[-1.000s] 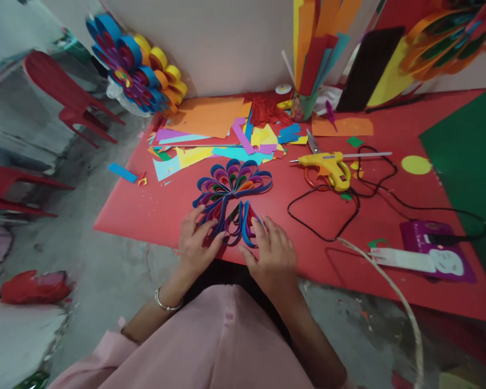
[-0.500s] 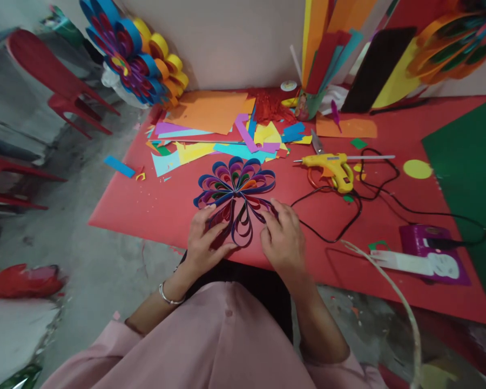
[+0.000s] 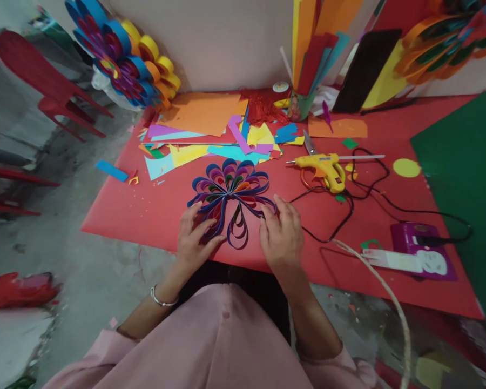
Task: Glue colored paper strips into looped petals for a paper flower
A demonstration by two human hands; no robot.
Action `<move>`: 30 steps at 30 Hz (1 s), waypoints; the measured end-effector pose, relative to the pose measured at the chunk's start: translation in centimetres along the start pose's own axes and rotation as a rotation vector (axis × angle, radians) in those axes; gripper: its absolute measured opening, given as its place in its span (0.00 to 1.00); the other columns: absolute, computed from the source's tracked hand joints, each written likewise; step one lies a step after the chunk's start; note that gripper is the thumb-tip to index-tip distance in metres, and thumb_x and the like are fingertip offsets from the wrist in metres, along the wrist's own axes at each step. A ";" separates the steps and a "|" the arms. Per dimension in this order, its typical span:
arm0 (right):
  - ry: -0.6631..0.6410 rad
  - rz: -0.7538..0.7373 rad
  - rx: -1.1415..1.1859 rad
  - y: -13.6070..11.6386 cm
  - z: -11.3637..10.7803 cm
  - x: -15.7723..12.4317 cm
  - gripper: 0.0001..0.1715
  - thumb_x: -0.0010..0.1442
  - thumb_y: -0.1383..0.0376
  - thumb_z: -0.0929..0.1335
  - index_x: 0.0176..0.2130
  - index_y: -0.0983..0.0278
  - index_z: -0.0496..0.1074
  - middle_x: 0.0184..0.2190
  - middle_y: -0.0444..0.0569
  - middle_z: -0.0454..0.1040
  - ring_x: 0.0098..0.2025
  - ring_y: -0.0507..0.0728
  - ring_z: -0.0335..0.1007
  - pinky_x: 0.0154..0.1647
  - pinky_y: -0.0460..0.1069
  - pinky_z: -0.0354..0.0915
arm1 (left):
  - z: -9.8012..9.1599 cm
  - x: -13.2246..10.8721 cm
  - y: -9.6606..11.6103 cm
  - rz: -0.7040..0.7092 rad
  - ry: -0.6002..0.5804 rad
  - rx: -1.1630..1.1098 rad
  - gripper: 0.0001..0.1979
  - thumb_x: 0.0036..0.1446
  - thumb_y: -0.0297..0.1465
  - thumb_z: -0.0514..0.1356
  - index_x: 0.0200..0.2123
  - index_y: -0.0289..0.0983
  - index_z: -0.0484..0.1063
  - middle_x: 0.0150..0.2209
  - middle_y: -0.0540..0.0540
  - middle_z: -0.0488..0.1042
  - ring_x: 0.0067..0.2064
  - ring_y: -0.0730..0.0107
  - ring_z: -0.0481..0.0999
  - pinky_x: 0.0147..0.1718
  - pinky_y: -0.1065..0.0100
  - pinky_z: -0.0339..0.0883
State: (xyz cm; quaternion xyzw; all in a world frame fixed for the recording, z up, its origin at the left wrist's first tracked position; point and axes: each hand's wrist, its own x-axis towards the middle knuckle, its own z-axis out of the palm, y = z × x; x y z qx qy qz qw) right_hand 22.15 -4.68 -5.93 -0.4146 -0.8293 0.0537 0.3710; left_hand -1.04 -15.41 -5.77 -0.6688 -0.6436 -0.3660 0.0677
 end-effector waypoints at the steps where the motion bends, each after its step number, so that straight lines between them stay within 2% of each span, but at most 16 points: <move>1: 0.027 -0.004 0.026 -0.4 -0.5 -0.1 0.25 0.68 0.67 0.69 0.63 0.59 0.73 0.62 0.60 0.74 0.59 0.67 0.72 0.62 0.65 0.71 | -0.2 0.1 0.0 -0.002 -0.004 0.007 0.22 0.58 0.42 0.73 0.53 0.43 0.76 0.69 0.35 0.64 0.70 0.41 0.66 0.65 0.39 0.68; 3: 0.036 -0.019 0.095 -1.6 -1.5 -0.7 0.27 0.66 0.65 0.72 0.63 0.58 0.72 0.57 0.58 0.77 0.53 0.64 0.76 0.57 0.60 0.74 | -0.6 0.2 0.2 -0.013 0.002 0.013 0.20 0.60 0.40 0.72 0.52 0.42 0.76 0.69 0.35 0.65 0.70 0.42 0.66 0.66 0.38 0.66; 5: -0.037 -0.030 0.143 -2.8 -2.1 -1.5 0.28 0.66 0.60 0.74 0.63 0.59 0.71 0.54 0.58 0.78 0.52 0.65 0.76 0.55 0.59 0.75 | -0.9 0.3 0.4 -0.043 0.024 -0.006 0.16 0.61 0.37 0.70 0.51 0.42 0.76 0.68 0.36 0.66 0.70 0.43 0.66 0.67 0.39 0.65; 7: -0.118 -0.044 0.124 -3.9 -1.8 -2.4 0.32 0.65 0.53 0.74 0.63 0.61 0.71 0.56 0.61 0.77 0.52 0.68 0.75 0.53 0.62 0.74 | -1.0 0.2 0.3 -0.082 0.045 -0.035 0.16 0.62 0.37 0.68 0.51 0.41 0.74 0.68 0.35 0.66 0.70 0.45 0.66 0.68 0.40 0.64; 9: -0.168 -0.042 0.091 -4.8 -1.0 -3.2 0.36 0.65 0.48 0.72 0.64 0.63 0.70 0.59 0.65 0.75 0.56 0.72 0.73 0.53 0.66 0.74 | -0.9 0.0 0.1 -0.110 0.067 -0.038 0.20 0.63 0.39 0.66 0.56 0.41 0.72 0.68 0.35 0.65 0.70 0.45 0.65 0.68 0.40 0.64; 11: -0.174 -0.034 0.072 -5.4 0.0 -3.5 0.35 0.66 0.50 0.72 0.65 0.64 0.69 0.60 0.66 0.74 0.57 0.72 0.73 0.54 0.66 0.73 | -0.7 -0.2 -0.1 -0.136 0.086 -0.028 0.25 0.64 0.41 0.66 0.61 0.41 0.68 0.69 0.34 0.64 0.71 0.45 0.65 0.68 0.40 0.64; 13: -0.153 -0.025 0.077 -5.6 0.6 -3.5 0.29 0.68 0.58 0.71 0.65 0.63 0.70 0.59 0.64 0.76 0.57 0.70 0.74 0.55 0.64 0.74 | -0.5 -0.4 -0.4 -0.180 0.101 -0.033 0.29 0.64 0.41 0.66 0.65 0.41 0.65 0.69 0.33 0.63 0.72 0.46 0.64 0.68 0.41 0.64; 17: -0.125 -0.038 0.092 -5.3 0.8 -2.7 0.25 0.68 0.68 0.69 0.63 0.62 0.72 0.57 0.60 0.77 0.56 0.66 0.76 0.57 0.61 0.75 | -0.2 -0.6 -0.9 -0.296 0.117 -0.096 0.30 0.66 0.41 0.65 0.67 0.42 0.63 0.70 0.33 0.63 0.73 0.48 0.62 0.69 0.42 0.62; 22: -0.107 -0.074 0.105 -5.0 1.2 -2.2 0.27 0.68 0.70 0.68 0.64 0.60 0.71 0.60 0.59 0.77 0.60 0.65 0.75 0.62 0.61 0.74 | 0.0 -0.5 -1.2 -0.320 0.077 -0.163 0.30 0.67 0.41 0.65 0.67 0.42 0.62 0.70 0.32 0.63 0.73 0.49 0.63 0.69 0.42 0.63; 30: -0.071 -0.056 0.118 -4.7 2.0 -2.4 0.28 0.67 0.70 0.68 0.65 0.61 0.71 0.61 0.60 0.76 0.62 0.66 0.73 0.63 0.64 0.74 | -0.2 -0.3 -1.1 -0.321 0.080 -0.174 0.28 0.67 0.40 0.65 0.66 0.42 0.64 0.69 0.33 0.65 0.72 0.50 0.64 0.69 0.43 0.63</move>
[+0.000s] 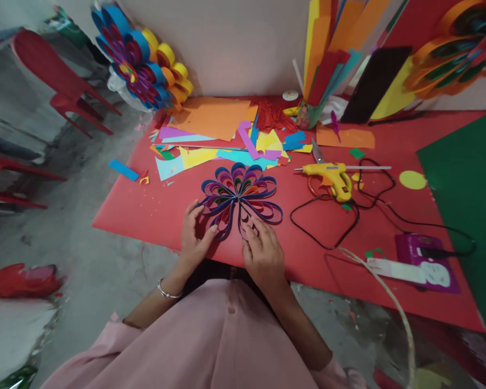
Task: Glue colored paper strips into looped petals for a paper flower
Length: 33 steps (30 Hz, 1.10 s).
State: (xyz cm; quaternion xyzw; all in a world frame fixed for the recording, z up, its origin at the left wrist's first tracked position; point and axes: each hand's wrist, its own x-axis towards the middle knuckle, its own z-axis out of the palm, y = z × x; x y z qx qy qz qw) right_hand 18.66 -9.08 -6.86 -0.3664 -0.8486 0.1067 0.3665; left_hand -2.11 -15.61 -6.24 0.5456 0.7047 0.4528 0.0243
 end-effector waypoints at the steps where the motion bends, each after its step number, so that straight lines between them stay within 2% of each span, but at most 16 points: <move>1: -0.001 0.005 0.001 0.0 -0.1 0.0 0.28 0.67 0.70 0.68 0.65 0.61 0.71 0.62 0.60 0.75 0.63 0.67 0.73 0.63 0.65 0.73 | 0.0 0.0 0.0 -0.004 -0.002 0.007 0.28 0.67 0.40 0.65 0.66 0.42 0.64 0.69 0.33 0.65 0.72 0.50 0.64 0.69 0.43 0.64; 8: 0.049 -0.016 0.007 0.1 -0.8 -0.1 0.28 0.66 0.67 0.72 0.64 0.61 0.70 0.59 0.61 0.76 0.61 0.67 0.73 0.63 0.65 0.72 | 0.0 0.0 0.0 -0.023 -0.006 0.008 0.27 0.66 0.41 0.65 0.64 0.41 0.66 0.69 0.33 0.65 0.72 0.49 0.65 0.69 0.44 0.64; 16: 0.130 -0.018 0.041 0.3 -1.0 -0.4 0.22 0.65 0.69 0.73 0.58 0.64 0.74 0.55 0.61 0.78 0.57 0.66 0.75 0.59 0.63 0.73 | -0.4 0.2 -0.5 -0.043 0.026 0.048 0.19 0.69 0.41 0.63 0.59 0.41 0.73 0.69 0.35 0.64 0.71 0.50 0.66 0.67 0.46 0.66; 19: 0.146 0.001 0.045 0.2 -1.0 -0.7 0.21 0.65 0.69 0.72 0.57 0.62 0.74 0.53 0.58 0.79 0.55 0.64 0.76 0.59 0.62 0.73 | -0.9 0.3 -0.6 0.030 0.016 0.113 0.16 0.69 0.39 0.62 0.56 0.40 0.76 0.70 0.35 0.63 0.71 0.50 0.66 0.67 0.44 0.66; 26: 0.129 -0.013 0.037 0.0 -0.9 -1.4 0.18 0.65 0.69 0.72 0.54 0.62 0.75 0.52 0.56 0.80 0.54 0.63 0.76 0.58 0.60 0.73 | -2.0 -0.5 0.2 0.320 -0.031 0.196 0.17 0.66 0.36 0.65 0.56 0.41 0.76 0.71 0.37 0.62 0.73 0.44 0.61 0.69 0.39 0.61; 30: 0.104 -0.020 0.028 -0.1 -1.1 -1.2 0.20 0.66 0.69 0.72 0.57 0.63 0.74 0.53 0.57 0.79 0.56 0.63 0.75 0.62 0.61 0.71 | -1.9 -0.7 0.2 0.373 -0.061 0.174 0.19 0.65 0.37 0.65 0.57 0.41 0.75 0.71 0.36 0.62 0.73 0.43 0.63 0.69 0.39 0.62; 33: 0.063 -0.014 -0.020 -0.5 -1.3 -0.9 0.24 0.67 0.64 0.72 0.60 0.64 0.73 0.59 0.59 0.77 0.63 0.66 0.70 0.66 0.63 0.67 | -1.7 -0.7 0.0 0.369 -0.065 0.169 0.20 0.65 0.37 0.65 0.59 0.42 0.74 0.71 0.36 0.63 0.72 0.42 0.63 0.68 0.39 0.62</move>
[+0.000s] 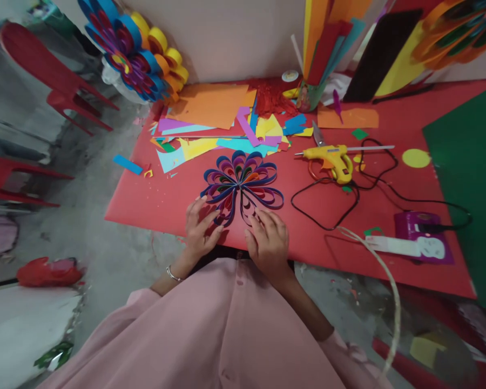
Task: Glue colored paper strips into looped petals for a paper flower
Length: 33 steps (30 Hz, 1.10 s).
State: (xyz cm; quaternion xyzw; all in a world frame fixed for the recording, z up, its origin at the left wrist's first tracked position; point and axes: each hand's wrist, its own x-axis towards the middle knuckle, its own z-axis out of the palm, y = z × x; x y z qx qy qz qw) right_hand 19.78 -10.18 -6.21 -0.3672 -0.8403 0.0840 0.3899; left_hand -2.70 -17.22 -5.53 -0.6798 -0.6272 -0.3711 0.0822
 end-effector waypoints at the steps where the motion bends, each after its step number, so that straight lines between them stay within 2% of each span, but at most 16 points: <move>1: -0.018 0.007 -0.024 -0.1 -0.1 0.1 0.25 0.67 0.61 0.72 0.62 0.64 0.73 0.61 0.60 0.76 0.66 0.68 0.68 0.67 0.64 0.66 | 0.1 0.0 0.0 -0.001 0.000 -0.005 0.21 0.65 0.37 0.65 0.59 0.42 0.74 0.71 0.36 0.63 0.73 0.42 0.63 0.69 0.38 0.61; 4: -0.087 0.014 -0.071 -0.4 0.0 0.5 0.31 0.68 0.52 0.71 0.64 0.62 0.72 0.68 0.61 0.69 0.72 0.72 0.59 0.72 0.70 0.58 | 0.1 0.0 0.0 -0.002 0.002 -0.036 0.22 0.64 0.35 0.66 0.60 0.41 0.73 0.72 0.35 0.62 0.72 0.43 0.64 0.68 0.39 0.62; 7: -0.148 0.004 -0.085 -0.3 0.4 0.7 0.34 0.68 0.48 0.69 0.66 0.60 0.70 0.72 0.61 0.64 0.76 0.73 0.53 0.74 0.72 0.51 | 0.1 0.1 0.1 -0.003 0.005 -0.044 0.21 0.64 0.36 0.66 0.60 0.42 0.74 0.71 0.35 0.62 0.71 0.43 0.65 0.67 0.39 0.64; 17: -0.133 -0.022 -0.080 0.3 1.1 0.4 0.33 0.68 0.51 0.70 0.66 0.64 0.69 0.68 0.63 0.69 0.73 0.70 0.60 0.74 0.69 0.54 | 0.3 -0.4 -0.1 -0.030 -0.053 -0.050 0.21 0.66 0.38 0.66 0.60 0.41 0.74 0.70 0.34 0.65 0.68 0.46 0.71 0.63 0.44 0.70; 23: -0.127 -0.021 -0.076 0.3 1.2 0.3 0.34 0.69 0.52 0.70 0.67 0.63 0.67 0.68 0.63 0.70 0.72 0.70 0.61 0.74 0.69 0.55 | 0.3 -0.4 -0.1 -0.039 -0.062 -0.094 0.22 0.66 0.38 0.65 0.61 0.42 0.73 0.70 0.34 0.64 0.68 0.47 0.72 0.62 0.45 0.72; 26: -0.118 -0.020 -0.068 0.4 1.3 0.2 0.36 0.68 0.52 0.70 0.68 0.62 0.66 0.68 0.62 0.70 0.72 0.70 0.60 0.74 0.69 0.55 | 0.1 -0.1 -0.1 -0.090 -0.057 -0.124 0.20 0.68 0.38 0.64 0.61 0.41 0.73 0.70 0.34 0.64 0.68 0.49 0.71 0.64 0.45 0.70; 30: -0.128 -0.020 -0.061 0.5 1.4 0.0 0.37 0.68 0.52 0.71 0.70 0.62 0.64 0.69 0.63 0.69 0.73 0.71 0.60 0.74 0.70 0.55 | -0.1 1.0 -1.2 -0.181 -0.024 -0.117 0.17 0.71 0.37 0.60 0.58 0.39 0.76 0.70 0.34 0.65 0.69 0.52 0.70 0.67 0.47 0.68; 33: -0.133 -0.015 -0.054 0.5 1.4 0.0 0.37 0.68 0.52 0.70 0.70 0.61 0.64 0.69 0.62 0.68 0.74 0.70 0.58 0.74 0.71 0.55 | -0.2 3.3 -3.1 -0.167 0.007 -0.036 0.16 0.72 0.38 0.57 0.56 0.38 0.78 0.70 0.35 0.64 0.71 0.51 0.67 0.67 0.46 0.66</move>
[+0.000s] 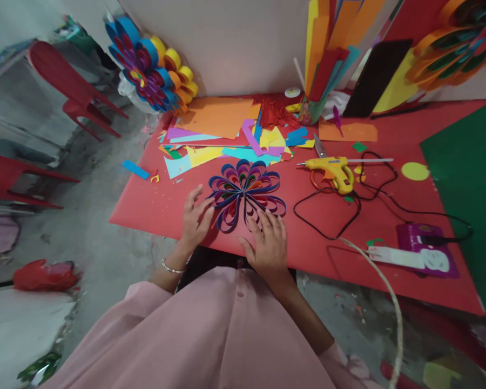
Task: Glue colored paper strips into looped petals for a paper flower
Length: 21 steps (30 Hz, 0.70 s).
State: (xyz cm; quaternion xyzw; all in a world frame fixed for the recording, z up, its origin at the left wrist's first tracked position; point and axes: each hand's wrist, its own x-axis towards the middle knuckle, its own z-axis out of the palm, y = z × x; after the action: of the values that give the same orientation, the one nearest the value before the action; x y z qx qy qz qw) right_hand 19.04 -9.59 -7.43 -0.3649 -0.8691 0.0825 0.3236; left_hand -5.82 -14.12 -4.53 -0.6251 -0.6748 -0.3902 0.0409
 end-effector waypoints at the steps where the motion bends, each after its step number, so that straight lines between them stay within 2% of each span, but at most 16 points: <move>1: 0.004 0.000 0.000 0.0 0.0 0.0 0.37 0.68 0.52 0.70 0.70 0.61 0.64 0.69 0.62 0.68 0.74 0.70 0.58 0.74 0.71 0.55 | 0.0 1.2 -0.6 0.025 -0.017 0.039 0.16 0.72 0.38 0.57 0.55 0.39 0.78 0.71 0.36 0.64 0.72 0.50 0.66 0.68 0.45 0.65; 3: 0.013 0.001 -0.003 -0.1 0.0 0.0 0.36 0.68 0.52 0.70 0.69 0.61 0.64 0.68 0.62 0.69 0.73 0.70 0.59 0.73 0.70 0.56 | 0.2 3.8 -1.9 0.088 -0.096 0.114 0.17 0.72 0.40 0.56 0.56 0.41 0.79 0.74 0.39 0.60 0.73 0.48 0.63 0.70 0.42 0.60; 6: 0.019 -0.001 -0.014 -0.1 0.0 0.1 0.35 0.69 0.52 0.70 0.69 0.62 0.64 0.67 0.62 0.70 0.72 0.70 0.62 0.73 0.70 0.57 | 0.8 7.6 -3.7 0.204 -0.241 0.170 0.20 0.69 0.43 0.59 0.59 0.44 0.78 0.78 0.44 0.52 0.77 0.42 0.54 0.73 0.37 0.52; 9: 0.039 0.005 -0.017 -0.2 0.0 0.2 0.35 0.69 0.52 0.70 0.69 0.63 0.65 0.67 0.62 0.71 0.71 0.70 0.63 0.73 0.70 0.57 | 1.8 9.9 -4.9 0.247 -0.318 0.191 0.21 0.68 0.45 0.60 0.58 0.44 0.79 0.78 0.44 0.53 0.78 0.38 0.51 0.72 0.35 0.53; 14: 0.035 0.035 0.002 -0.3 0.0 0.2 0.35 0.69 0.53 0.70 0.68 0.63 0.66 0.66 0.62 0.71 0.71 0.69 0.62 0.73 0.69 0.57 | 2.8 10.2 -5.8 0.235 -0.350 0.195 0.22 0.70 0.46 0.57 0.57 0.42 0.79 0.76 0.41 0.58 0.77 0.38 0.52 0.72 0.34 0.54; 21: 0.027 0.042 0.008 -0.4 0.1 0.0 0.33 0.68 0.53 0.70 0.67 0.62 0.68 0.66 0.62 0.71 0.71 0.70 0.62 0.73 0.70 0.57 | 2.9 9.5 -5.9 0.224 -0.351 0.181 0.24 0.70 0.47 0.57 0.59 0.41 0.77 0.75 0.38 0.58 0.77 0.38 0.53 0.72 0.35 0.54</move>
State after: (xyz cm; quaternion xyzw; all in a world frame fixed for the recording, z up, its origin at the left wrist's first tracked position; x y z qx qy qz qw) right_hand 18.80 -9.83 -7.35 -0.3830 -0.8565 0.0879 0.3348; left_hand -11.80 -4.22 -4.13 -0.7482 -0.6302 -0.2062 0.0216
